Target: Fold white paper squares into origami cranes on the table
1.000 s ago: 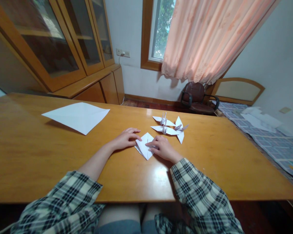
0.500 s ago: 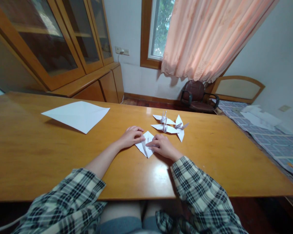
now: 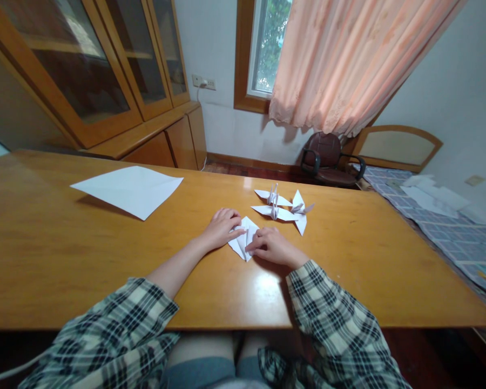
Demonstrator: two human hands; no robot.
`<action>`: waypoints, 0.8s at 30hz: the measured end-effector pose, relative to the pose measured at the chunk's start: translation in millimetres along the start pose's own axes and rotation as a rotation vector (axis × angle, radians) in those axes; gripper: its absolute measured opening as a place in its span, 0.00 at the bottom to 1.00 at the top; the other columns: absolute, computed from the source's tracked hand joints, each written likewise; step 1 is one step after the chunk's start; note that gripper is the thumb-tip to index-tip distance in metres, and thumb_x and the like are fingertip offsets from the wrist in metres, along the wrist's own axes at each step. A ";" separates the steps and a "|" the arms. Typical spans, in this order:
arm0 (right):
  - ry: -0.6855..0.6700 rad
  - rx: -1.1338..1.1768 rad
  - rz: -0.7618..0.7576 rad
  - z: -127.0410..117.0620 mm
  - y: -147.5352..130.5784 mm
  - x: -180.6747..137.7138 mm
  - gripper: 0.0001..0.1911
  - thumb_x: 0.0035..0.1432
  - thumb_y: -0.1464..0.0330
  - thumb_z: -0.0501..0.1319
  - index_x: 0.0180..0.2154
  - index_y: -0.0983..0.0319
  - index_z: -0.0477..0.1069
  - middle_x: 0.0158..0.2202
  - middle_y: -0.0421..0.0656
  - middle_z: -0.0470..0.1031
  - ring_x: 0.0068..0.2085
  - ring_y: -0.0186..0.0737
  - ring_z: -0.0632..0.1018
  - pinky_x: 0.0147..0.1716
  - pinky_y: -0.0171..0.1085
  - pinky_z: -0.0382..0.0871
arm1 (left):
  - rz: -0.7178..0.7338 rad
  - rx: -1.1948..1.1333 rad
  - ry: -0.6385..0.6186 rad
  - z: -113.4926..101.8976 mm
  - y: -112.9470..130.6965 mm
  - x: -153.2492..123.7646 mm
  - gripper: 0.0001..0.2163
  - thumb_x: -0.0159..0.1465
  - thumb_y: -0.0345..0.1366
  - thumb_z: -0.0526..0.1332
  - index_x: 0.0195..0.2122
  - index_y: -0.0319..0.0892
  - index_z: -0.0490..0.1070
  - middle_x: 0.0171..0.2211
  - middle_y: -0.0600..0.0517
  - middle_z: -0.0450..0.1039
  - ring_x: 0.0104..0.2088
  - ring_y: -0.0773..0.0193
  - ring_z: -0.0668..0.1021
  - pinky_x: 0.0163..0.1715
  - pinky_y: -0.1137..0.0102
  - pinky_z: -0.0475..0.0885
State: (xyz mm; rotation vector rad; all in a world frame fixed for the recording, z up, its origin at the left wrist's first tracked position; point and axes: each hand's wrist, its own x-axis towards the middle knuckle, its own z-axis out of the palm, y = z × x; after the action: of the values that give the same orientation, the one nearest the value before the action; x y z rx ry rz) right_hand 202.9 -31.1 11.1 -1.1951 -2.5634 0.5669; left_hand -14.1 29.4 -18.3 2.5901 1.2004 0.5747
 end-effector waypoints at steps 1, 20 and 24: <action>-0.015 -0.007 -0.003 -2.1 -1.4 -1.2 0.09 0.58 0.69 0.64 0.41 0.52 0.80 0.34 0.41 0.74 0.41 0.40 0.71 0.45 0.41 0.58 | -0.004 0.004 0.003 0.1 0.7 -0.3 0.13 0.64 0.49 0.57 0.34 0.45 0.72 0.46 0.49 0.68 0.49 0.55 0.68 0.55 0.56 0.59; 0.125 0.286 0.050 -4.7 -1.9 1.9 0.10 0.57 0.78 0.59 0.37 0.62 0.76 0.36 0.42 0.75 0.37 0.35 0.74 0.41 0.36 0.67 | -0.011 0.014 0.000 0.4 3.4 -1.6 0.11 0.64 0.46 0.57 0.35 0.44 0.72 0.46 0.49 0.68 0.49 0.55 0.67 0.57 0.54 0.58; 0.243 0.147 0.118 2.7 2.8 7.7 0.09 0.54 0.79 0.61 0.37 0.64 0.74 0.37 0.44 0.73 0.41 0.39 0.73 0.44 0.39 0.66 | -0.011 0.023 -0.007 0.0 4.6 -1.1 0.11 0.64 0.46 0.57 0.35 0.44 0.71 0.46 0.48 0.68 0.50 0.55 0.67 0.58 0.53 0.58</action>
State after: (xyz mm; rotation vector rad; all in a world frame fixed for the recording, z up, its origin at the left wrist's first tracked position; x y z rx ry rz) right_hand 198.9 -24.2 7.9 -1.2844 -2.2217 0.5843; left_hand -11.6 25.6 -16.9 2.6002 1.2252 0.5522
